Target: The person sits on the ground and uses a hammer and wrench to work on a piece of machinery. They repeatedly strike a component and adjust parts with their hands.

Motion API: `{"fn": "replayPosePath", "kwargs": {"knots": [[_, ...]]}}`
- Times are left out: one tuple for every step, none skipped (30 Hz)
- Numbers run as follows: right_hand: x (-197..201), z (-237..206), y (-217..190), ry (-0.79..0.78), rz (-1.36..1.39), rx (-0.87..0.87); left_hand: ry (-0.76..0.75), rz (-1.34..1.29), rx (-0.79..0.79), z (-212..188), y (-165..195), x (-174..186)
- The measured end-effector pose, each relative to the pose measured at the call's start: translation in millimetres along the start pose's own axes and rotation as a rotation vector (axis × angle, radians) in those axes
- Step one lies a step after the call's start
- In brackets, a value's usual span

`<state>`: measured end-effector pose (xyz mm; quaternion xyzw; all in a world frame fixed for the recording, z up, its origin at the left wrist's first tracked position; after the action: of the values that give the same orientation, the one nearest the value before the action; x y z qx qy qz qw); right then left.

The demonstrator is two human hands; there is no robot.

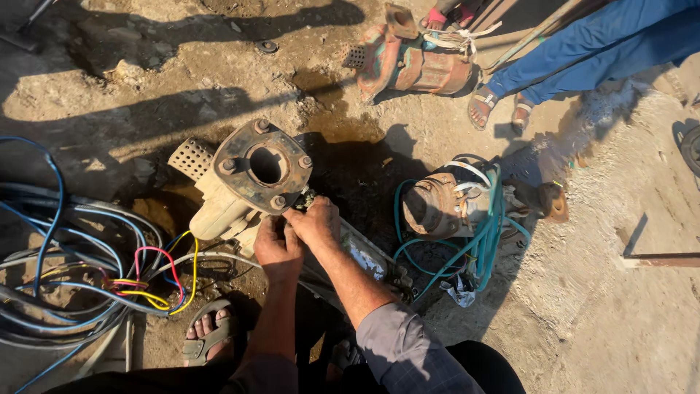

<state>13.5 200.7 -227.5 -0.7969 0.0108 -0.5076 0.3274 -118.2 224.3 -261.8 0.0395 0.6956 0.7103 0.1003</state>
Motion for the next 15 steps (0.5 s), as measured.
{"fn": "replayPosePath", "kwargs": {"knots": [[-2,-2,-4,0.009,0.011,0.071,0.002,0.046,0.0,-1,0,3],[-2,-2,-9,0.025,0.025,0.146,0.004,0.085,-0.003,0,1,4],[-3,-3,-11,0.027,-0.023,0.184,0.029,0.092,-0.017,-1,3,8],[-2,-3,-12,0.043,-0.067,0.218,0.042,0.093,-0.038,-2,5,10],[-1,-3,-13,0.052,-0.065,0.27,0.048,0.088,-0.061,-3,7,11],[1,-4,-13,0.064,-0.064,0.318,0.051,0.047,-0.04,-3,5,11],[4,-4,-12,0.079,-0.063,0.361,0.049,0.003,-0.017,-4,4,11],[7,-6,-14,0.107,-0.126,0.468,0.044,-0.043,0.005,-5,2,10],[9,-8,-17,0.132,-0.19,0.574,0.057,-0.119,0.028,-6,-1,10],[11,-10,-19,0.152,-0.254,0.682,0.074,-0.194,0.051,-6,-4,10],[11,-7,-16,0.094,-0.26,0.687,0.093,-0.266,0.075,-7,-7,11],[10,-3,-15,0.038,-0.264,0.69,0.075,-0.233,0.07,-7,-7,10],[10,0,-14,-0.014,-0.267,0.696,0.057,-0.202,0.062,-8,-6,10],[12,1,-17,-0.028,-0.254,0.753,0.041,-0.17,0.051,-7,-5,10],[13,1,-20,-0.044,-0.238,0.81,0.071,-0.046,-0.069,-8,3,13]]}}
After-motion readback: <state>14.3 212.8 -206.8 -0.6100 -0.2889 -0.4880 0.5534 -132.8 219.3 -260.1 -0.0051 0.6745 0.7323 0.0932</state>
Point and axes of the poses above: each hand's wrist, its own z-axis towards the middle knuckle, its own x-axis out of the back of the hand, y = z × x, the point moved 6 cm from there along z, towards the middle knuckle
